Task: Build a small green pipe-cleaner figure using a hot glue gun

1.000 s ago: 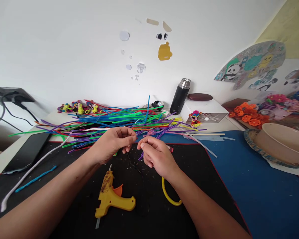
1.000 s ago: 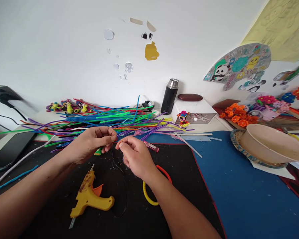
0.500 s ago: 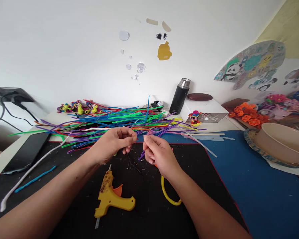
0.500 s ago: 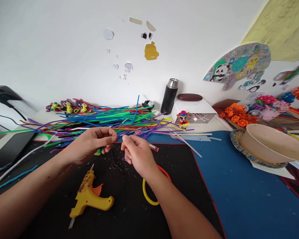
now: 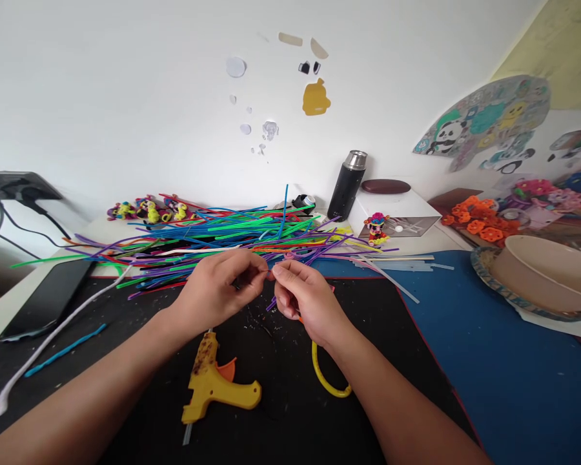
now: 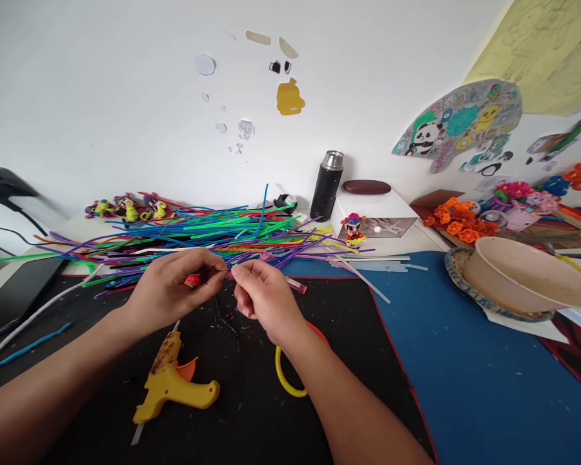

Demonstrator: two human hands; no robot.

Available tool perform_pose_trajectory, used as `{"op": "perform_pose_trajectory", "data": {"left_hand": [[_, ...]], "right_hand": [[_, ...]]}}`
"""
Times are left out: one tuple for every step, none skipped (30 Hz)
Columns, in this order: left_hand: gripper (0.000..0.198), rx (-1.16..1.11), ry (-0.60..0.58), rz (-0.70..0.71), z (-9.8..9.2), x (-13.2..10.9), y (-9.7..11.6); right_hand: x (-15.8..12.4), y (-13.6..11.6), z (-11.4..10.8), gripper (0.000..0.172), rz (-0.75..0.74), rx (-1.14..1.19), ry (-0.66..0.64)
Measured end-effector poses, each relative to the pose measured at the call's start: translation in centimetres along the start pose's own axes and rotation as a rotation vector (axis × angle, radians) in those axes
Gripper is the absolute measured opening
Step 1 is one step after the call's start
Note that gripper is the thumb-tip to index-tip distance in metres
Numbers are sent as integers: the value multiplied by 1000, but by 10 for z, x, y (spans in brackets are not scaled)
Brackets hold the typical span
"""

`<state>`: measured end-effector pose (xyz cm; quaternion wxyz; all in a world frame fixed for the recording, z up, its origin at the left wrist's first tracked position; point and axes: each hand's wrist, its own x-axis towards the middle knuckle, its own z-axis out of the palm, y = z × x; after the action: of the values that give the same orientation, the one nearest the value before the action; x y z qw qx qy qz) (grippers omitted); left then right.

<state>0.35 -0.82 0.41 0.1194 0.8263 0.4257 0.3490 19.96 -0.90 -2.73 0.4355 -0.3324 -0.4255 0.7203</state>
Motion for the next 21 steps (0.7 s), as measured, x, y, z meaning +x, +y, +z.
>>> {"op": "perform_pose_trajectory", "data": {"left_hand": [[13, 54, 1, 55, 0, -1, -2], [15, 109, 1, 104, 1, -1, -3], [16, 162, 0, 154, 1, -2, -5], [17, 215, 2, 210, 0, -2, -6], [17, 267, 5, 271, 0, -3, -7], [16, 315, 15, 337, -1, -3, -8], [15, 359, 30, 408, -2, -3, -9], [13, 398, 48, 476, -3, -3, -9], [11, 433, 67, 535, -3, -3, -10], [10, 460, 83, 583, -4, -3, -10], [11, 476, 93, 619, -4, -3, -10], [12, 479, 97, 637, -3, -2, -11], [12, 466, 97, 636, -3, -2, -11], [12, 435, 99, 618, -1, -2, -11], [11, 383, 102, 585, 0, -2, -11], [10, 313, 101, 528, 1, -2, -10], [10, 233, 99, 444, 2, -1, -9], [9, 149, 92, 333, 2, -1, -8], [9, 64, 79, 203, 2, -1, -6], [10, -18, 59, 65, 1, 0, -5], [13, -99, 30, -66, 0, 1, -3]], "right_hand": [[0, 0, 0, 39, 3, 6, 1], [0, 0, 0, 39, 6, 11, 2], [0, -1, 0, 38, 7, 15, 2], [-1, -1, 1, 38, 9, 17, 1], [-1, -1, 1, 38, 11, 17, 2], [-1, -2, 1, 38, 12, 16, 3], [-1, -2, 2, 38, 14, 12, 4], [-1, -3, 2, 38, 17, 6, 6], [-1, -3, 2, 37, 18, 1, 11], [-1, -3, 2, 36, 20, -2, 16], [-1, -3, 2, 35, 20, -5, 21], [-1, -3, 2, 33, 20, -6, 26], [-1, -3, 2, 32, 16, -7, 31], [0, -3, 2, 30, 10, -7, 35], [0, -3, 2, 29, 2, -9, 38], [0, -3, 2, 27, -6, -12, 41], [0, -4, 2, 26, -16, -16, 45], [0, -4, 2, 25, -24, -23, 48], [0, -4, 2, 23, -34, -32, 51], [0, -4, 2, 23, -46, -44, 52], [0, -3, 2, 22, -61, -59, 55]]}}
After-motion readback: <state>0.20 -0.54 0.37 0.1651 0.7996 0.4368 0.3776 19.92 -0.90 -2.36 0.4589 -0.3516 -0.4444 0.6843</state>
